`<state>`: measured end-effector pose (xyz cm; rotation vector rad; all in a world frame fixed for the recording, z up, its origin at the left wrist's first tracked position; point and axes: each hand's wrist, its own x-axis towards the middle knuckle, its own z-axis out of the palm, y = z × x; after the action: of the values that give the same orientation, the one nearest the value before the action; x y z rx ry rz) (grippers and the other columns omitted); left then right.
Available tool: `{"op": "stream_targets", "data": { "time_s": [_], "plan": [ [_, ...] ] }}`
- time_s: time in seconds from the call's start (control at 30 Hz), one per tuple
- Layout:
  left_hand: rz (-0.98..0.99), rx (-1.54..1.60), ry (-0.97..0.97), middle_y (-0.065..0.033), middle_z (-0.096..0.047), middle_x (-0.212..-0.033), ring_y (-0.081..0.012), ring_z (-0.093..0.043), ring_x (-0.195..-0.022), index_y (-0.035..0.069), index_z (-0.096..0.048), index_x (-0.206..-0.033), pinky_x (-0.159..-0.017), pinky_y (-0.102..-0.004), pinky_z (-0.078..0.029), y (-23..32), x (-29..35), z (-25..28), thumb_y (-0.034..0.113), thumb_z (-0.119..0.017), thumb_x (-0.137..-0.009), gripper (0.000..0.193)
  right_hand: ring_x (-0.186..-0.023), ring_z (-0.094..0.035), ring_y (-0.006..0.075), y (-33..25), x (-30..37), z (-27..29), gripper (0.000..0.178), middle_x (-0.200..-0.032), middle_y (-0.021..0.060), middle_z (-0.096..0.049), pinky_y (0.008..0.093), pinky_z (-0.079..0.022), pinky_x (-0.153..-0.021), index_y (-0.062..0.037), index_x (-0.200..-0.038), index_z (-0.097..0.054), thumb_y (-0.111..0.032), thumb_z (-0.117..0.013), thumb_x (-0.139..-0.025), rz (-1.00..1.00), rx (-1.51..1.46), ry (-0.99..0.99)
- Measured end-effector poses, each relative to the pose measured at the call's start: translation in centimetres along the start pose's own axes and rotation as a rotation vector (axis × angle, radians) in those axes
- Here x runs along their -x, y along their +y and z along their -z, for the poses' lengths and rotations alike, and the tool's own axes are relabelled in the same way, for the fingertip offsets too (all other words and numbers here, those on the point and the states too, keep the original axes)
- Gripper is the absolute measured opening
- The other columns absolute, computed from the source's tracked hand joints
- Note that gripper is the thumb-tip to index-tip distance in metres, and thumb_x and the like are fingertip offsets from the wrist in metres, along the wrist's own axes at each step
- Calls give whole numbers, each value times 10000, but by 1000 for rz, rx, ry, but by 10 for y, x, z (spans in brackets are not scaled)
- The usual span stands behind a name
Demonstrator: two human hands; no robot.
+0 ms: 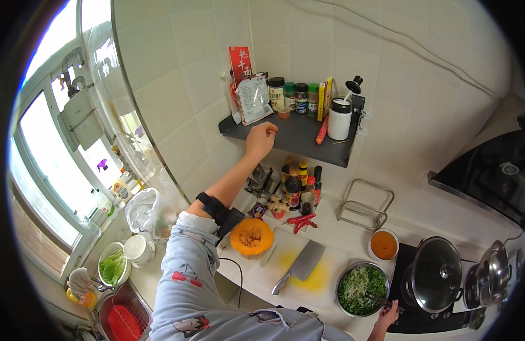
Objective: The person mixes chopped green vegetables in a metal bowl using chopsticks, then adds seasonings from a container and a box, and continues mixing. The person retrieves a seasoning container from a drawer and returns it after use.
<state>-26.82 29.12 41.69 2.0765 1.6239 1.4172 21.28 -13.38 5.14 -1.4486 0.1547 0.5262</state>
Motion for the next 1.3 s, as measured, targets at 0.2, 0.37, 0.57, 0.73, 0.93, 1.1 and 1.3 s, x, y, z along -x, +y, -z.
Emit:
{"op": "stream_targets", "data": {
  "time_s": [0.2,0.37,0.57,0.73,0.93,1.1,1.3],
  "plan": [
    [72,-207,-66,-75,-681,-859,-218,-642,-807,84,-674,-942,-723,-338,-492,-16,-33,-16,116,-580,-778,191,-573,-403,53,-18,13,15,281,-703,-40,-471,209,-315,-488,-62,-873,-560,-334,-634,-865,61,94,143],
    [98,-257,-41,-89,-678,-910,-275,-637,-882,123,-684,-939,-790,-381,-482,-19,-46,-15,136,-562,-778,202,-663,-509,172,-1,13,38,399,-823,51,-574,309,-463,-560,37,-1081,-562,-136,-746,-771,254,84,-86],
    [193,-292,53,-138,-656,-1021,-324,-617,-951,90,-665,-999,-835,-428,-472,-32,-62,4,88,-540,-775,256,-743,-547,233,17,12,81,447,-978,122,-591,340,-473,-572,11,-1125,-559,-67,-750,-729,143,122,-126],
    [202,-354,227,-159,-559,-1104,-350,-569,-1007,48,-607,-1056,-860,-431,-460,-44,-74,17,65,-558,-756,304,-887,-557,257,14,27,96,411,-1039,126,-606,375,-468,-668,-4,-1159,-558,-149,-676,-793,75,8,-61],
    [91,-289,301,-156,-584,-1050,-342,-579,-973,33,-596,-1020,-834,-423,-468,-46,-83,18,67,-557,-744,281,-871,-549,236,12,41,96,326,-998,112,-605,340,-452,-668,2,-1102,-584,-149,-590,-813,28,-86,4],
    [-38,-63,55,-146,-635,-943,-328,-607,-910,29,-605,-952,-795,-412,-484,-3,-88,-28,91,-567,-747,218,-759,-520,204,12,41,88,293,-913,92,-589,311,-436,-613,16,-1063,-588,-126,-578,-806,-25,-95,44],
    [-99,-165,-12,-150,-638,-999,-309,-614,-950,34,-602,-992,-794,-403,-492,75,-118,-82,328,-711,-733,407,-635,-464,173,10,48,86,244,-803,76,-563,280,-403,-533,28,-1022,-593,-89,-557,-810,-44,-130,85]
  ]
}}
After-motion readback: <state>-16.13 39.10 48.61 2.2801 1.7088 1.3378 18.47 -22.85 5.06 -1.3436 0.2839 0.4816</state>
